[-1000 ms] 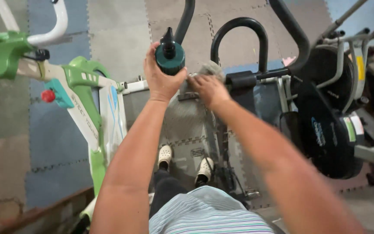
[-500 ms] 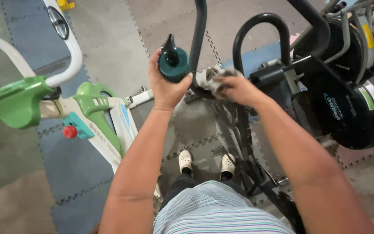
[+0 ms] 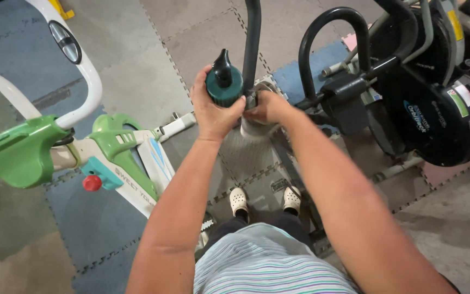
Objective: Cleaning a stationary bike and an elliptical machine using a cleaning spray and a cloth.
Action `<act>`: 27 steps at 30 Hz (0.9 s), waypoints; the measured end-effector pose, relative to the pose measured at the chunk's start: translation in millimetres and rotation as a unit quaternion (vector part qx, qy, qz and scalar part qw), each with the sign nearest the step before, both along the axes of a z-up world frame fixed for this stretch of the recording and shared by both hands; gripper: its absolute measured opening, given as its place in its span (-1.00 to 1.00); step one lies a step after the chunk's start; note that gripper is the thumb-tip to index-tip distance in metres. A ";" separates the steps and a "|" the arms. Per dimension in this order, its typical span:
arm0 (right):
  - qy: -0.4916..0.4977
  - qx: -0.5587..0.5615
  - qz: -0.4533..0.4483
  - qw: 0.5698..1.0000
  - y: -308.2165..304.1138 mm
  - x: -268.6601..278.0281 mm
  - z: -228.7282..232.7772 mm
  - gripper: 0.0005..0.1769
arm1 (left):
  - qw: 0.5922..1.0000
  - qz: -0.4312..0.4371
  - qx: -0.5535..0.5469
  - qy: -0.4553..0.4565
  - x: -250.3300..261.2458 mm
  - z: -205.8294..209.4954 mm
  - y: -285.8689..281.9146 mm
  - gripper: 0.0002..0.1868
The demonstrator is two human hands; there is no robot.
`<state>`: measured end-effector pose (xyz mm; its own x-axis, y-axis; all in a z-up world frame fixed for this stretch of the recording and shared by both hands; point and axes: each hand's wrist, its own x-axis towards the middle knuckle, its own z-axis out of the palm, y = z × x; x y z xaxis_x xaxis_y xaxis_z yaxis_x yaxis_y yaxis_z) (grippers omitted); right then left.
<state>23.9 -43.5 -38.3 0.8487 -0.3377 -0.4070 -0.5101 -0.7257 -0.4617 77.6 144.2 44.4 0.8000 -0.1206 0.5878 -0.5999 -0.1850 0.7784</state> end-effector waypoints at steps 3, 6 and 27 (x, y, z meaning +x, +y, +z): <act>0.114 0.064 0.043 0.990 8.0 4.7 79.9 -0.45 | 1.000 0.009 0.007 -0.002 -4.7 -0.3 0.6 0.07; 0.087 0.017 0.050 0.995 3.9 7.8 49.9 -0.47 | 1.000 -0.001 0.010 0.011 -11.3 3.1 2.6 0.07; -0.462 0.557 -0.459 0.514 36.5 -150.8 -8.1 -0.38 | 0.986 -0.144 -0.074 0.031 -36.6 52.5 -2.3 -0.06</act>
